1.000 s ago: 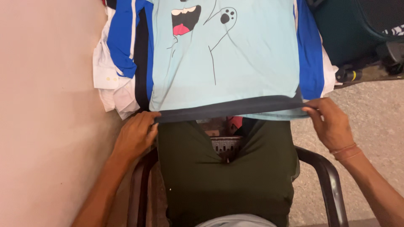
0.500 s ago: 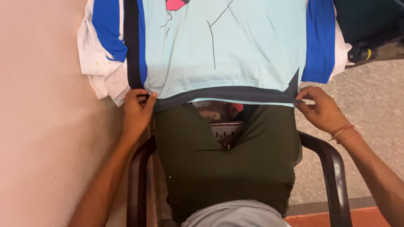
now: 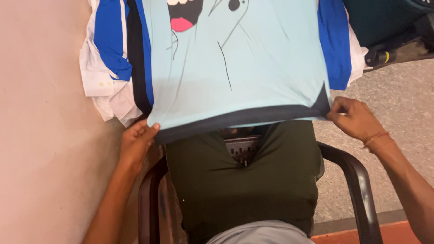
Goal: The person folds several items of clothing including a patterned top, a light blue t-shirt with a cartoon graphic, a black polo shirt, and a blue zip-up jacket, placing each folded item into a suitcase.
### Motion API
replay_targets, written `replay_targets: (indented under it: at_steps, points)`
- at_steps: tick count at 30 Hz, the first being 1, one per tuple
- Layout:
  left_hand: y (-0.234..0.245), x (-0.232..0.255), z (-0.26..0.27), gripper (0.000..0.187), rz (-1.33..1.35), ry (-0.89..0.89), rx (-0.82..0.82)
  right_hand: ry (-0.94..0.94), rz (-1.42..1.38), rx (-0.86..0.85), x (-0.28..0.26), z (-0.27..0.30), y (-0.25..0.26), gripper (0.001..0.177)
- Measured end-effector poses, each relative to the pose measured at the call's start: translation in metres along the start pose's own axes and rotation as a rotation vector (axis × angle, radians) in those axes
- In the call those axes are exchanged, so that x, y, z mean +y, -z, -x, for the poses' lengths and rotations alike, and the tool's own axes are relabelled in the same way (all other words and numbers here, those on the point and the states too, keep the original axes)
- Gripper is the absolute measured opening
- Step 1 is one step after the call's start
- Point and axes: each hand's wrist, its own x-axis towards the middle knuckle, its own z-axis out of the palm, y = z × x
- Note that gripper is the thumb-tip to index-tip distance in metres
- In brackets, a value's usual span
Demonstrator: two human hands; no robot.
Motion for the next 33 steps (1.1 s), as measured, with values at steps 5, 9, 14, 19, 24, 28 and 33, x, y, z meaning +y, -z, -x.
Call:
replay_targets:
  at_steps: [5,9,14,19,24,28,33]
  points:
    - [0.011,0.003,0.035,0.027,-0.200,0.021,-0.107,-0.182,0.025,-0.188,0.008,0.028,0.012,0.024]
    - [0.023,0.011,0.055,0.030,-0.496,0.027,-0.225,-0.133,0.016,-0.289,-0.002,0.051,0.020,0.019]
    - [0.015,0.015,0.046,0.043,-0.799,0.004,-0.217,-0.133,0.168,-0.401,-0.027,0.053,0.019,0.026]
    - [-0.004,-0.002,0.016,0.065,-0.599,-0.217,-0.113,-0.042,0.099,-0.253,-0.030,0.039,0.003,0.066]
    - [-0.025,-0.009,0.008,0.051,-0.436,-0.150,-0.149,-0.075,-0.092,-0.134,-0.022,0.019,-0.026,0.078]
    - [-0.021,0.010,0.019,0.045,-0.106,0.160,-0.203,-0.167,-0.306,-0.160,-0.020,0.021,-0.022,0.062]
    - [-0.010,0.009,0.027,0.037,-0.218,0.049,-0.208,-0.166,-0.298,-0.156,-0.022,0.030,-0.013,0.052]
